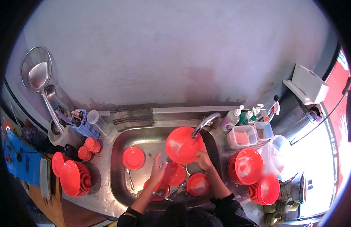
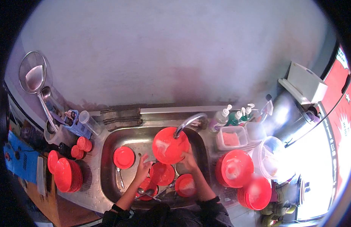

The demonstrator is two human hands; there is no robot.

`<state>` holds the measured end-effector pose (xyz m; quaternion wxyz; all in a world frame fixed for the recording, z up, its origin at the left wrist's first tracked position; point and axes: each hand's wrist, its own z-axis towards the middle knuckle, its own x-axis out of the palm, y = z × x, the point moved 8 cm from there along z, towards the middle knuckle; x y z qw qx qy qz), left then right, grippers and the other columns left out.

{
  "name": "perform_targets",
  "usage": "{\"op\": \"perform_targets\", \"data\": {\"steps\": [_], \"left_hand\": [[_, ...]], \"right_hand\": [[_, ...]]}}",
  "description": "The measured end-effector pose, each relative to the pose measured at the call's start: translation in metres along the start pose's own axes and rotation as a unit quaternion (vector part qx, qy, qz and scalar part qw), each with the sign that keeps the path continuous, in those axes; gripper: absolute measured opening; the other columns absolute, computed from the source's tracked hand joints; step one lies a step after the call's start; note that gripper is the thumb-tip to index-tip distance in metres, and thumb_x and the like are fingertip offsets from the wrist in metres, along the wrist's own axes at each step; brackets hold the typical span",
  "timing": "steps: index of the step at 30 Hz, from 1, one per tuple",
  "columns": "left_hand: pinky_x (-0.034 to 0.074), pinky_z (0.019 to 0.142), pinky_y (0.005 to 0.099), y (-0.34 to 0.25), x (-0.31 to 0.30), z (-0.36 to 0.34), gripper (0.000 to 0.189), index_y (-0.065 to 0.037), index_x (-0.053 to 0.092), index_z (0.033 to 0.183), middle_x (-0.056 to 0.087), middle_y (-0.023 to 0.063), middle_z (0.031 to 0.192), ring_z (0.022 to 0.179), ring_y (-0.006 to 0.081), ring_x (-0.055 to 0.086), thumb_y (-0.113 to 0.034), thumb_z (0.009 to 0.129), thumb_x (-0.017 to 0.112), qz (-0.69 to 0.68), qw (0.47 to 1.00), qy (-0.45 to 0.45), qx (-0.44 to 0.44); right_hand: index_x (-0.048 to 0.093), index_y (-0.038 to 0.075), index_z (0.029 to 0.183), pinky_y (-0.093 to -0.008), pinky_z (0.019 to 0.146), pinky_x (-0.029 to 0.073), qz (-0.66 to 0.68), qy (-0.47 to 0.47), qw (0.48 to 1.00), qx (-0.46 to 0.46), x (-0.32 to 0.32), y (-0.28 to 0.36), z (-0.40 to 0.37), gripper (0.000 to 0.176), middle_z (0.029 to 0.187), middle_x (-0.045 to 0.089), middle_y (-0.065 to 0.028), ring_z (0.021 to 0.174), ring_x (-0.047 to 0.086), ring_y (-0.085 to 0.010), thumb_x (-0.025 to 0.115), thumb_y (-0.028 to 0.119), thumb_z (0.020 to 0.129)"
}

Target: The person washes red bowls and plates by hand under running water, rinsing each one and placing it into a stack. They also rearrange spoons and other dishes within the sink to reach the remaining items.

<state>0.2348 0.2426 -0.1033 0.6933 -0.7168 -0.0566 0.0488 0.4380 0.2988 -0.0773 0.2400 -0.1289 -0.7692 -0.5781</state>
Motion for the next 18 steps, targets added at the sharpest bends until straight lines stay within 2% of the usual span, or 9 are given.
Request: {"op": "perform_targets", "data": {"steps": [1,3,6,7,9,12,15,17,18], "left_hand": [[0.037,0.080,0.0294,0.004,-0.001,-0.002,0.044,-0.003,0.034,0.114,0.039,0.0139,0.113,0.101,0.0219,0.041,-0.013,0.075,0.052,-0.001,1.000,-0.001,0.000],[0.038,0.078,0.0264,0.037,-0.001,-0.008,0.040,-0.003,0.036,0.112,0.041,0.0108,0.111,0.098,0.0173,0.043,-0.017,0.078,0.050,-0.101,0.979,-0.010,-0.174],[0.037,0.082,0.0313,0.069,-0.002,-0.006,0.035,-0.008,0.037,0.110,0.046,0.0091,0.106,0.094,0.0199,0.048,-0.017,0.078,0.049,-0.131,0.973,0.002,-0.191],[0.037,0.082,0.0313,0.060,-0.001,-0.008,0.035,-0.008,0.037,0.110,0.046,0.0091,0.106,0.094,0.0199,0.048,-0.017,0.078,0.049,-0.130,0.973,0.003,-0.191],[0.038,0.080,0.0318,0.054,0.006,-0.020,0.032,-0.008,0.040,0.108,0.049,0.0087,0.101,0.088,0.0194,0.051,-0.018,0.079,0.048,-0.161,0.948,0.007,-0.273],[0.038,0.079,0.0321,0.048,0.014,-0.026,0.029,-0.007,0.042,0.105,0.050,0.0082,0.100,0.084,0.0201,0.053,-0.020,0.080,0.045,-0.204,0.933,0.020,-0.296],[0.038,0.080,0.0317,0.039,0.018,-0.028,0.027,-0.007,0.043,0.104,0.050,0.0088,0.103,0.086,0.0213,0.053,-0.019,0.080,0.045,-0.217,0.932,0.045,-0.288],[0.038,0.080,0.0317,0.044,0.016,-0.029,0.027,-0.007,0.042,0.104,0.049,0.0090,0.103,0.086,0.0218,0.052,-0.020,0.080,0.044,-0.207,0.934,0.039,-0.289],[0.038,0.080,0.0317,0.044,0.014,-0.029,0.028,-0.007,0.042,0.105,0.049,0.0091,0.104,0.087,0.0223,0.052,-0.020,0.081,0.044,-0.197,0.936,0.033,-0.291]], "right_hand": [[0.016,0.019,0.124,-0.0447,0.071,0.045,0.007,-0.001,1.000,0.007,-0.004,-0.003,0.000,0.069,0.117,0.033,-0.0076,0.104,0.040,-0.0272,0.038,-0.004,0.062],[0.016,0.020,0.124,-0.0444,0.071,0.046,0.014,-0.002,1.000,0.013,-0.005,-0.003,0.000,0.070,0.118,0.034,-0.0071,0.103,0.041,-0.0269,0.038,-0.004,0.062],[0.017,0.019,0.125,-0.0446,0.071,0.045,-0.006,-0.053,0.998,-0.029,-0.006,0.009,-0.007,0.071,0.119,0.033,-0.0058,0.102,0.042,-0.0252,0.038,-0.004,0.061],[0.016,0.019,0.126,-0.0411,0.068,0.047,-0.027,-0.047,0.998,-0.039,-0.002,0.014,-0.008,0.071,0.118,0.035,-0.0063,0.100,0.044,-0.0240,0.040,-0.002,0.062],[0.015,0.019,0.126,-0.0376,0.065,0.050,-0.048,-0.041,0.997,-0.049,0.000,0.018,-0.012,0.071,0.117,0.036,-0.0069,0.098,0.046,-0.0229,0.042,0.000,0.063],[0.017,0.019,0.126,-0.0358,0.064,0.050,-0.168,-0.004,0.984,-0.066,0.008,0.025,-0.017,0.070,0.115,0.039,-0.0071,0.093,0.050,-0.0214,0.043,0.001,0.064],[0.019,0.018,0.125,-0.0411,0.066,0.048,-0.125,-0.010,0.992,-0.034,0.013,0.031,-0.020,0.066,0.116,0.038,-0.0053,0.093,0.049,-0.0244,0.043,0.001,0.066],[0.023,0.016,0.124,-0.0429,0.069,0.047,-0.006,-0.102,0.995,0.006,0.001,0.027,-0.023,0.061,0.112,0.040,-0.0105,0.086,0.052,-0.0286,0.047,0.006,0.070],[0.023,0.016,0.124,-0.0429,0.069,0.047,-0.006,-0.101,0.995,0.005,0.002,0.027,-0.024,0.061,0.112,0.040,-0.0105,0.086,0.052,-0.0286,0.047,0.006,0.070]]}}
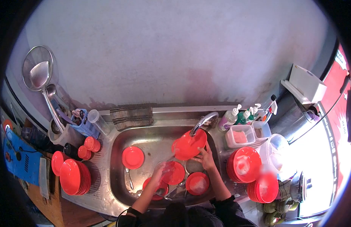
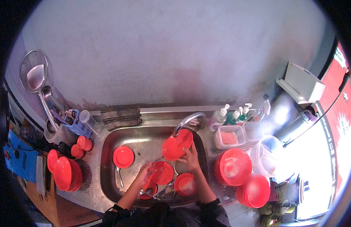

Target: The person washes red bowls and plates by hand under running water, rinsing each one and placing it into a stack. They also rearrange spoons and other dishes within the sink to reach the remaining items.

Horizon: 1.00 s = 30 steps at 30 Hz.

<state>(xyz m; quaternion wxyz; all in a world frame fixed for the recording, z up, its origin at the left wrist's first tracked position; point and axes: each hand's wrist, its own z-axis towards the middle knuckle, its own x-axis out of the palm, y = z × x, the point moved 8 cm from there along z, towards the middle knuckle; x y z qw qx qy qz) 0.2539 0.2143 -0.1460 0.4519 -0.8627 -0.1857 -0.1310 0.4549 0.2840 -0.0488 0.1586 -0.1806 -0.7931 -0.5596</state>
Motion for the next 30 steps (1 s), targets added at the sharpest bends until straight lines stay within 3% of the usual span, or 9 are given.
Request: {"op": "perform_targets", "data": {"steps": [3,5,11,15,17,20,24,27,30], "left_hand": [[0.038,0.081,0.0324,-0.001,0.000,-0.004,0.030,-0.005,0.041,0.107,0.048,0.0108,0.104,0.088,0.0230,0.051,-0.020,0.081,0.043,-0.003,1.000,0.004,-0.001],[0.038,0.081,0.0326,-0.001,0.000,-0.006,0.032,-0.004,0.040,0.108,0.048,0.0118,0.104,0.088,0.0234,0.051,-0.020,0.081,0.042,-0.008,1.000,0.013,0.003],[0.038,0.082,0.0326,-0.005,0.001,-0.012,0.036,-0.001,0.038,0.111,0.047,0.0143,0.104,0.089,0.0250,0.051,-0.021,0.081,0.043,0.006,1.000,0.011,0.005],[0.038,0.081,0.0324,-0.001,-0.004,-0.011,0.036,-0.001,0.038,0.110,0.048,0.0143,0.103,0.089,0.0255,0.051,-0.022,0.081,0.044,0.000,1.000,0.010,-0.002],[0.038,0.081,0.0322,0.000,-0.006,-0.013,0.036,-0.001,0.039,0.109,0.049,0.0141,0.102,0.089,0.0255,0.051,-0.022,0.081,0.044,-0.008,1.000,0.011,-0.001],[0.038,0.080,0.0318,0.002,-0.007,-0.015,0.035,-0.001,0.039,0.108,0.050,0.0140,0.101,0.088,0.0254,0.052,-0.022,0.081,0.043,-0.020,1.000,0.009,-0.003],[0.038,0.081,0.0318,0.005,-0.010,-0.013,0.034,-0.003,0.040,0.108,0.051,0.0141,0.101,0.089,0.0256,0.052,-0.022,0.080,0.044,-0.028,0.999,0.016,-0.005],[0.037,0.082,0.0315,0.007,-0.009,-0.015,0.033,-0.004,0.040,0.108,0.051,0.0136,0.102,0.090,0.0255,0.052,-0.022,0.080,0.044,-0.040,0.999,0.026,0.003],[0.035,0.083,0.0321,0.007,-0.004,-0.022,0.036,-0.004,0.041,0.108,0.050,0.0129,0.104,0.092,0.0250,0.051,-0.026,0.080,0.043,-0.014,0.999,0.029,-0.008]], "right_hand": [[0.030,0.014,0.119,-0.0434,0.074,0.045,0.058,-0.006,0.997,0.046,-0.006,-0.014,-0.001,0.052,0.105,0.042,-0.0164,0.087,0.050,-0.0318,0.051,0.014,0.072],[0.036,0.012,0.112,-0.0427,0.079,0.043,0.149,-0.015,0.977,0.152,-0.020,-0.042,0.006,0.044,0.102,0.040,-0.0204,0.093,0.045,-0.0333,0.053,0.019,0.072],[0.039,0.008,0.106,-0.0435,0.084,0.039,0.362,-0.041,0.914,0.178,-0.016,-0.057,0.009,0.040,0.106,0.035,-0.0244,0.100,0.038,-0.0388,0.054,0.019,0.070],[0.036,0.007,0.109,-0.0429,0.085,0.038,0.284,0.026,0.944,0.168,0.000,-0.055,0.000,0.043,0.109,0.035,-0.0226,0.102,0.038,-0.0378,0.051,0.014,0.070],[0.032,0.004,0.113,-0.0443,0.083,0.040,0.162,0.082,0.982,0.058,0.010,-0.036,-0.005,0.043,0.110,0.041,-0.0163,0.097,0.045,-0.0349,0.044,0.009,0.072],[0.028,0.005,0.115,-0.0460,0.081,0.040,0.182,0.140,0.973,0.007,0.019,-0.025,-0.004,0.048,0.112,0.041,-0.0162,0.098,0.045,-0.0352,0.041,0.003,0.070],[0.025,0.005,0.117,-0.0479,0.081,0.040,0.168,0.127,0.978,0.006,0.009,-0.033,0.005,0.050,0.113,0.040,-0.0174,0.098,0.045,-0.0353,0.038,0.000,0.069],[0.025,0.006,0.117,-0.0476,0.080,0.041,0.128,0.094,0.986,0.058,0.011,-0.038,0.002,0.049,0.112,0.040,-0.0184,0.098,0.045,-0.0350,0.036,-0.001,0.070],[0.024,0.004,0.118,-0.0414,0.077,0.045,0.114,0.037,0.992,0.029,-0.006,-0.048,0.010,0.050,0.111,0.040,-0.0192,0.096,0.047,-0.0349,0.036,0.000,0.070]]}}
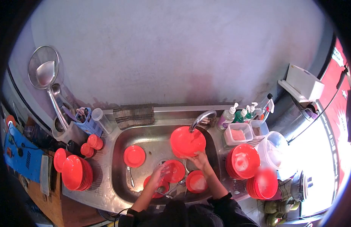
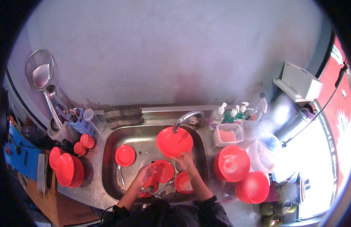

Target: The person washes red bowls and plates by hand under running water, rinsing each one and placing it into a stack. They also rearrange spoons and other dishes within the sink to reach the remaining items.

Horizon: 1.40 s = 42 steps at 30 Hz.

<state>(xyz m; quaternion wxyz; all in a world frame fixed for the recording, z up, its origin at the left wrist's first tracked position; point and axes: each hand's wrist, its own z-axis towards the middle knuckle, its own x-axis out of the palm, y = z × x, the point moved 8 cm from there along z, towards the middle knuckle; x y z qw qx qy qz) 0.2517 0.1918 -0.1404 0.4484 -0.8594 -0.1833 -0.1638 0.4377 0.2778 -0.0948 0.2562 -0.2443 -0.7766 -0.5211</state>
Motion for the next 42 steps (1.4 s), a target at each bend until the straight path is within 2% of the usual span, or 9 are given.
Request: {"op": "perform_targets", "data": {"steps": [6,12,16,26,30,33,38,40,42], "left_hand": [[0.033,0.086,0.0344,-0.004,0.013,-0.010,0.049,-0.003,0.039,0.111,0.046,0.0132,0.109,0.096,0.0247,0.048,-0.042,0.080,0.038,-0.049,0.998,0.015,-0.024],[0.033,0.083,0.0344,0.008,0.007,0.000,0.049,-0.007,0.036,0.111,0.049,0.0111,0.100,0.093,0.0237,0.048,-0.043,0.077,0.041,-0.132,0.990,0.042,-0.032],[0.036,0.080,0.0321,0.029,-0.003,0.010,0.042,-0.007,0.039,0.108,0.051,0.0094,0.094,0.090,0.0224,0.050,-0.036,0.078,0.045,-0.129,0.990,0.036,-0.041],[0.043,0.072,0.0250,-0.041,0.013,-0.024,0.027,-0.003,0.050,0.100,0.054,0.0051,0.095,0.085,0.0148,0.052,-0.002,0.073,0.051,0.072,0.963,-0.015,0.258],[0.042,0.074,0.0253,-0.077,0.025,-0.058,0.040,-0.003,0.050,0.103,0.054,0.0074,0.097,0.087,0.0175,0.053,0.009,0.065,0.046,0.255,0.872,-0.040,0.416],[0.041,0.077,0.0281,-0.115,0.033,-0.099,0.048,-0.005,0.049,0.105,0.053,0.0121,0.099,0.089,0.0236,0.053,0.012,0.060,0.041,0.422,0.743,-0.117,0.506],[0.038,0.081,0.0326,-0.157,-0.009,-0.144,0.049,-0.004,0.046,0.108,0.051,0.0158,0.102,0.094,0.0285,0.049,0.010,0.061,0.042,0.404,0.712,-0.255,0.515],[0.035,0.084,0.0336,-0.167,-0.057,-0.166,0.042,-0.002,0.043,0.110,0.048,0.0168,0.106,0.099,0.0284,0.046,0.006,0.068,0.043,0.245,0.732,-0.380,0.509],[0.032,0.086,0.0342,-0.184,-0.071,-0.197,0.037,0.000,0.039,0.113,0.043,0.0173,0.112,0.102,0.0285,0.043,0.000,0.075,0.042,0.214,0.709,-0.413,0.529]], "right_hand": [[0.025,0.008,0.119,-0.0429,0.074,0.046,0.052,0.022,0.991,0.124,-0.009,-0.032,-0.011,0.050,0.111,0.041,-0.0170,0.094,0.048,-0.0342,0.036,0.001,0.070],[0.018,0.015,0.125,-0.0400,0.061,0.050,-0.167,0.024,0.985,-0.031,0.030,-0.002,-0.057,0.060,0.114,0.041,-0.0134,0.090,0.051,-0.0306,0.036,-0.001,0.070],[0.032,0.010,0.120,-0.0271,0.068,0.044,-0.454,-0.001,0.873,-0.179,0.056,0.026,-0.088,0.052,0.104,0.049,-0.0149,0.087,0.052,-0.0210,0.040,-0.004,0.070],[0.041,0.008,0.112,-0.0327,0.082,0.038,-0.603,0.114,0.718,-0.328,0.090,0.050,-0.131,0.042,0.107,0.047,-0.0164,0.097,0.047,-0.0304,0.039,-0.007,0.073],[0.042,0.006,0.111,-0.0334,0.085,0.035,-0.548,0.068,0.791,-0.264,0.073,0.052,-0.127,0.040,0.108,0.047,-0.0159,0.100,0.045,-0.0295,0.044,-0.003,0.072],[0.042,0.003,0.111,-0.0351,0.088,0.031,-0.652,-0.019,0.674,-0.347,0.061,0.088,-0.141,0.045,0.110,0.045,-0.0153,0.103,0.042,-0.0296,0.055,0.005,0.067],[0.040,0.002,0.112,-0.0373,0.088,0.030,-0.787,-0.241,0.457,-0.336,0.018,0.148,-0.176,0.052,0.108,0.044,-0.0200,0.103,0.041,-0.0310,0.059,0.010,0.064],[0.044,0.001,0.108,-0.0385,0.086,0.032,-0.764,-0.250,0.469,-0.366,-0.024,0.148,-0.183,0.046,0.104,0.046,-0.0224,0.100,0.043,-0.0327,0.057,0.014,0.067],[0.045,0.001,0.106,-0.0392,0.082,0.035,-0.753,-0.237,0.595,-0.150,-0.070,0.141,-0.170,0.041,0.099,0.049,-0.0235,0.094,0.046,-0.0341,0.053,0.015,0.069]]}}
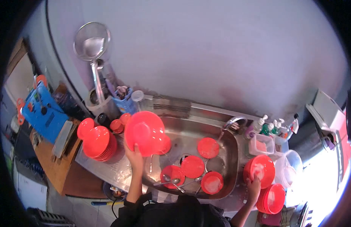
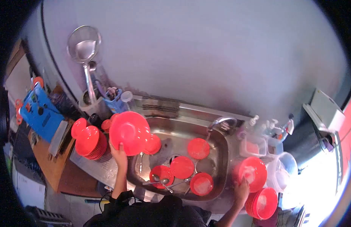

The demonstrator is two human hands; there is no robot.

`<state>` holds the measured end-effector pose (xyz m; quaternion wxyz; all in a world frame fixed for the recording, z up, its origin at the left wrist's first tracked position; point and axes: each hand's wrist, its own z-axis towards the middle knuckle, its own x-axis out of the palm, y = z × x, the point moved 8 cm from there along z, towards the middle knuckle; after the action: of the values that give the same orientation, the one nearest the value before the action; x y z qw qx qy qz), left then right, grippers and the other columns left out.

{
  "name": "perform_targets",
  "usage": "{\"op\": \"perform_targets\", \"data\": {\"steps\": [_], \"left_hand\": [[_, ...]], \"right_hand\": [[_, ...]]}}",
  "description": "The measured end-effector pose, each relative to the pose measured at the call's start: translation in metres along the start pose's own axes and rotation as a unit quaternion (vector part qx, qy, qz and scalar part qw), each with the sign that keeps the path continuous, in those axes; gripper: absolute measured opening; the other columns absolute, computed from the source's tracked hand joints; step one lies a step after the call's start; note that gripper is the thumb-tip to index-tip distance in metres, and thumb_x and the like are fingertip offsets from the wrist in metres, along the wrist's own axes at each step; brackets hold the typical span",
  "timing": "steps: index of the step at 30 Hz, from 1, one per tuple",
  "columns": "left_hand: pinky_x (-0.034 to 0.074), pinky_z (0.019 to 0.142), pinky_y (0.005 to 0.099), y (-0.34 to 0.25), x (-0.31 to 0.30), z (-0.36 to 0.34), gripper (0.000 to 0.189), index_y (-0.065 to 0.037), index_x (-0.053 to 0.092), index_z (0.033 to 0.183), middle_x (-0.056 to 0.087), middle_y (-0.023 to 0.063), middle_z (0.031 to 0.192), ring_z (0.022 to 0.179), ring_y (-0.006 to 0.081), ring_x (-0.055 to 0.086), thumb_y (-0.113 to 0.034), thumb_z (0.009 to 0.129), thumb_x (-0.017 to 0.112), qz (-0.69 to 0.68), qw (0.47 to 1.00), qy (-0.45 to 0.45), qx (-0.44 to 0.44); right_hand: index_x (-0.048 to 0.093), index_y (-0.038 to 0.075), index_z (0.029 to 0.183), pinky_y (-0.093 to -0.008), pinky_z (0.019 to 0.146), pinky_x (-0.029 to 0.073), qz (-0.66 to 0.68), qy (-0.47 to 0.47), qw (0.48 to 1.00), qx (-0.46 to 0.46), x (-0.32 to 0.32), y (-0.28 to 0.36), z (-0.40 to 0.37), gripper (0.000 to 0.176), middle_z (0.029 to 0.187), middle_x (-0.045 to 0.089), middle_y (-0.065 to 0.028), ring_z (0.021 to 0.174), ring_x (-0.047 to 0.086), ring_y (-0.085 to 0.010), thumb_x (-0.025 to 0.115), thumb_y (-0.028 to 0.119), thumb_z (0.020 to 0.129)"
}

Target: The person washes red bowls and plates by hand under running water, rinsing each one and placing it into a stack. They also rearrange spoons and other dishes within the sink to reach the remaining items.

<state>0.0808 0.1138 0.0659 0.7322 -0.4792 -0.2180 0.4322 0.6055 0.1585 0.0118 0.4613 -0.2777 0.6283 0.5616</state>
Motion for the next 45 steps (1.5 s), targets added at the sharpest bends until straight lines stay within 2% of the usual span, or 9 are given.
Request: {"op": "perform_targets", "data": {"steps": [2,9,14,20,28,34,36,40,45], "left_hand": [[0.032,0.086,0.0351,-0.001,-0.044,0.013,0.040,-0.003,0.038,0.116,0.040,0.0169,0.115,0.103,0.0306,0.041,0.000,0.076,0.042,0.071,0.988,-0.114,0.071],[0.038,0.076,0.0368,-0.053,-0.084,-0.004,0.045,-0.005,0.041,0.114,0.045,0.0154,0.111,0.091,0.0297,0.050,-0.001,0.069,0.049,0.407,0.852,-0.142,0.297],[0.041,0.071,0.0367,-0.059,-0.053,-0.005,0.038,0.001,0.044,0.106,0.051,0.0139,0.103,0.087,0.0295,0.051,-0.005,0.070,0.052,0.309,0.870,-0.140,0.357],[0.042,0.073,0.0358,-0.060,0.024,-0.024,0.030,-0.003,0.051,0.099,0.049,0.0130,0.107,0.084,0.0256,0.053,-0.006,0.069,0.049,0.309,0.845,0.023,0.436],[0.044,0.072,0.0374,-0.061,0.050,-0.026,0.037,-0.013,0.053,0.100,0.049,0.0123,0.107,0.083,0.0276,0.053,-0.001,0.065,0.048,0.245,0.866,0.069,0.429],[0.045,0.067,0.0349,-0.014,0.050,0.010,0.046,-0.016,0.052,0.104,0.050,0.0122,0.105,0.078,0.0304,0.054,0.003,0.062,0.049,0.299,0.906,0.209,0.217],[0.044,0.065,0.0346,0.020,0.019,0.030,0.050,-0.016,0.048,0.109,0.050,0.0132,0.105,0.078,0.0327,0.053,0.005,0.063,0.048,0.319,0.933,0.158,0.042],[0.032,0.087,0.0307,0.032,-0.068,0.059,0.049,-0.002,0.045,0.108,0.048,0.0132,0.106,0.100,0.0212,0.045,0.013,0.061,0.046,0.028,0.993,-0.094,0.068],[0.029,0.089,0.0308,0.049,-0.167,0.084,0.045,-0.001,0.040,0.111,0.047,0.0103,0.108,0.101,0.0212,0.043,0.010,0.068,0.044,0.099,0.967,-0.215,0.095]], "right_hand": [[0.048,0.001,0.103,-0.0396,0.074,0.039,-0.048,0.003,0.998,-0.028,0.007,-0.009,-0.001,0.036,0.088,0.053,-0.0235,0.085,0.051,-0.0352,0.049,0.013,0.069],[0.054,0.001,0.096,-0.0401,0.066,0.042,-0.035,-0.026,0.999,0.017,-0.008,0.000,-0.011,0.031,0.075,0.056,-0.0217,0.074,0.054,-0.0355,0.049,0.009,0.067],[0.057,0.006,0.095,-0.0396,0.068,0.042,-0.036,-0.050,0.998,-0.002,-0.014,0.003,-0.006,0.031,0.081,0.055,-0.0212,0.078,0.054,-0.0343,0.050,0.008,0.064],[0.057,0.005,0.093,-0.0386,0.071,0.042,0.001,-0.005,1.000,0.008,-0.011,0.001,-0.004,0.030,0.083,0.056,-0.0201,0.079,0.054,-0.0337,0.054,0.007,0.063],[0.059,0.007,0.089,-0.0365,0.068,0.043,0.001,-0.046,0.997,0.069,-0.021,0.000,-0.010,0.027,0.079,0.057,-0.0171,0.077,0.056,-0.0301,0.058,0.009,0.062],[0.059,0.001,0.086,-0.0356,0.067,0.043,0.026,-0.056,0.998,-0.023,-0.021,0.000,-0.007,0.023,0.078,0.058,-0.0179,0.075,0.057,-0.0293,0.055,0.008,0.064],[0.058,0.000,0.085,-0.0360,0.067,0.043,0.036,-0.061,0.996,-0.048,-0.022,-0.002,-0.009,0.022,0.077,0.058,-0.0181,0.075,0.056,-0.0301,0.053,0.010,0.067],[0.058,0.000,0.086,-0.0371,0.063,0.042,0.025,-0.109,0.991,-0.076,-0.033,0.002,-0.015,0.022,0.072,0.057,-0.0182,0.068,0.055,-0.0319,0.050,0.015,0.072],[0.057,0.000,0.088,-0.0382,0.065,0.039,-0.020,-0.134,0.989,-0.065,-0.052,0.016,-0.017,0.021,0.076,0.057,-0.0180,0.070,0.052,-0.0326,0.048,0.014,0.075]]}}
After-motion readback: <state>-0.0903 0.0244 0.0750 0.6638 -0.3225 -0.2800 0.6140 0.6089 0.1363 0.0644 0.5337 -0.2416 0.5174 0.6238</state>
